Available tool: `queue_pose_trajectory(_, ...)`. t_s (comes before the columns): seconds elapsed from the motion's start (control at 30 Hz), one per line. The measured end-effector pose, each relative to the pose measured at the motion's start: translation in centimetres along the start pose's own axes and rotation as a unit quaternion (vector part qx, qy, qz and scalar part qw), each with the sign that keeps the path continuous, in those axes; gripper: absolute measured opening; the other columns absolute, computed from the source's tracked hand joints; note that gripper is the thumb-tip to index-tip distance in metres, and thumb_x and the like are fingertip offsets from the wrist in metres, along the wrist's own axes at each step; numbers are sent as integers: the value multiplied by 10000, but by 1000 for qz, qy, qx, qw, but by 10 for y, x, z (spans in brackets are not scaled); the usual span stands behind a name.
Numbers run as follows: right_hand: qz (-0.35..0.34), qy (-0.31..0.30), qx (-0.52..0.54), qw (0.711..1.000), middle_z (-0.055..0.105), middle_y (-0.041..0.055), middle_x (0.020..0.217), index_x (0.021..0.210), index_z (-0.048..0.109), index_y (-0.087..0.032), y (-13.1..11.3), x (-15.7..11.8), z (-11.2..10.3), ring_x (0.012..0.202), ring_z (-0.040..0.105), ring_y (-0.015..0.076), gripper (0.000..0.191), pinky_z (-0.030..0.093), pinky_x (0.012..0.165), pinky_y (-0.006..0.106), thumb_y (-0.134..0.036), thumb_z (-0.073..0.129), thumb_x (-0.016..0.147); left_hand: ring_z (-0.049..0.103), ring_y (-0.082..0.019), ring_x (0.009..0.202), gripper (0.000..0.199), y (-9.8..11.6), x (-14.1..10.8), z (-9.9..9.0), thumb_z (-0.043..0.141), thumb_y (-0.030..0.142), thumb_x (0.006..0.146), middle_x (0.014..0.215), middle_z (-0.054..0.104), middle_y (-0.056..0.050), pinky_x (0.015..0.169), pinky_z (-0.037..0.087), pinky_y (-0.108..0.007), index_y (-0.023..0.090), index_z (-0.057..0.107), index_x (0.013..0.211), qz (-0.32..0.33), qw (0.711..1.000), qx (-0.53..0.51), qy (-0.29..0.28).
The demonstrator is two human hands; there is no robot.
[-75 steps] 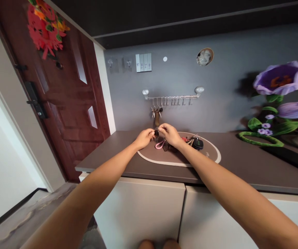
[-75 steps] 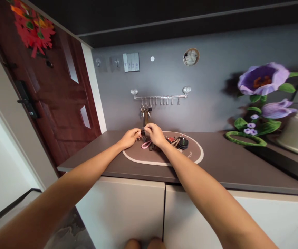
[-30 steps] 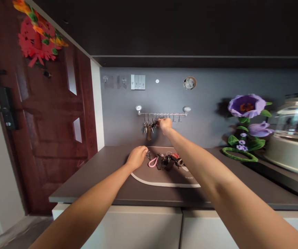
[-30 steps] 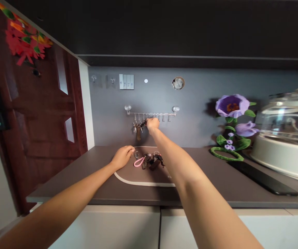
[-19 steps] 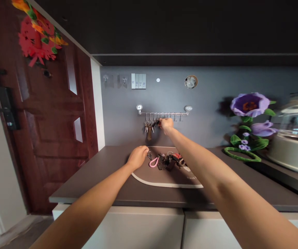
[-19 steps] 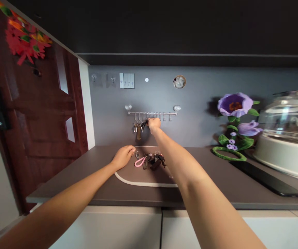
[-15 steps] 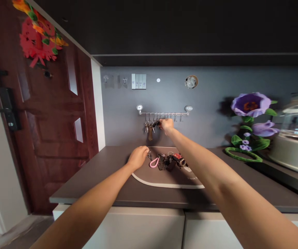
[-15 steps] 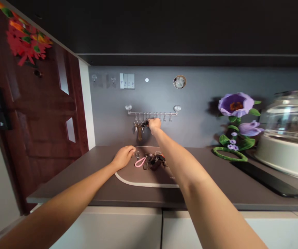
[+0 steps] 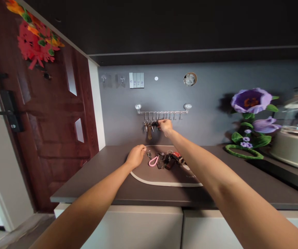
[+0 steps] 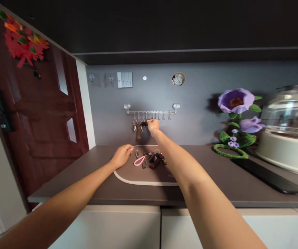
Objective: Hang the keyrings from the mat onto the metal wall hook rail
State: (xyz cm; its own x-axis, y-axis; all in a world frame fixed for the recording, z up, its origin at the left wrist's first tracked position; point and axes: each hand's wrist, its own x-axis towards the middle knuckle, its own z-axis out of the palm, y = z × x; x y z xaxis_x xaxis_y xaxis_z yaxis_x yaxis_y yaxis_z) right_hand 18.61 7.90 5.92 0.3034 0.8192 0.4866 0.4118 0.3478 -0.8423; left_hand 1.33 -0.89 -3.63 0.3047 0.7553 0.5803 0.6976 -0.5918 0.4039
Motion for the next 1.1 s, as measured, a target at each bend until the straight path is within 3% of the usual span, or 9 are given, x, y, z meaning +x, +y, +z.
queue_pose_trajectory(0.3,77,-16,31,996,600,18,620,742,582,-126,-5,-30,-8,514,535,71,114,439,532,178,-131,469,733,537,-156,834,193,-5,1,4,404,166,795,861,606,-65,775,406,-273,141,570,888,-10,1000,17,-11)
queue_pose_trajectory(0.57,118,-139,102,978,647,71,807,792,558,-128,-3,-83,-24,584,579,80,100,457,560,198,-103,483,731,541,-159,875,296,3,15,-7,503,154,731,988,597,-86,785,409,-249,115,549,1020,-38,991,63,-114)
queue_pose_trajectory(0.67,80,-172,55,980,652,62,757,787,577,-125,7,-99,-26,612,585,93,96,451,598,203,-146,500,735,553,-157,809,285,10,24,-9,509,177,741,921,618,-71,730,417,-248,122,562,1015,-65,984,86,-145)
queue_pose_trajectory(0.8,-39,-181,-69,980,649,27,740,759,610,-144,22,-113,-30,640,569,100,110,424,646,207,-201,523,724,561,-147,746,187,14,30,-2,506,202,758,811,637,-52,698,414,-241,135,616,893,-80,984,75,-144)
queue_pose_trajectory(0.97,-132,-212,-213,945,645,26,717,790,636,-172,29,-118,-37,669,561,119,136,393,686,215,-189,506,749,571,-161,758,214,8,28,12,461,256,796,815,652,-66,714,414,-258,142,642,785,-91,991,46,-85)
queue_pose_trajectory(1.1,-166,-225,-264,923,658,53,807,821,641,-172,30,-115,-37,729,574,136,169,383,704,215,-167,481,768,572,-152,726,180,1,26,14,489,232,776,776,653,-50,708,417,-252,147,647,760,-70,993,25,-90)
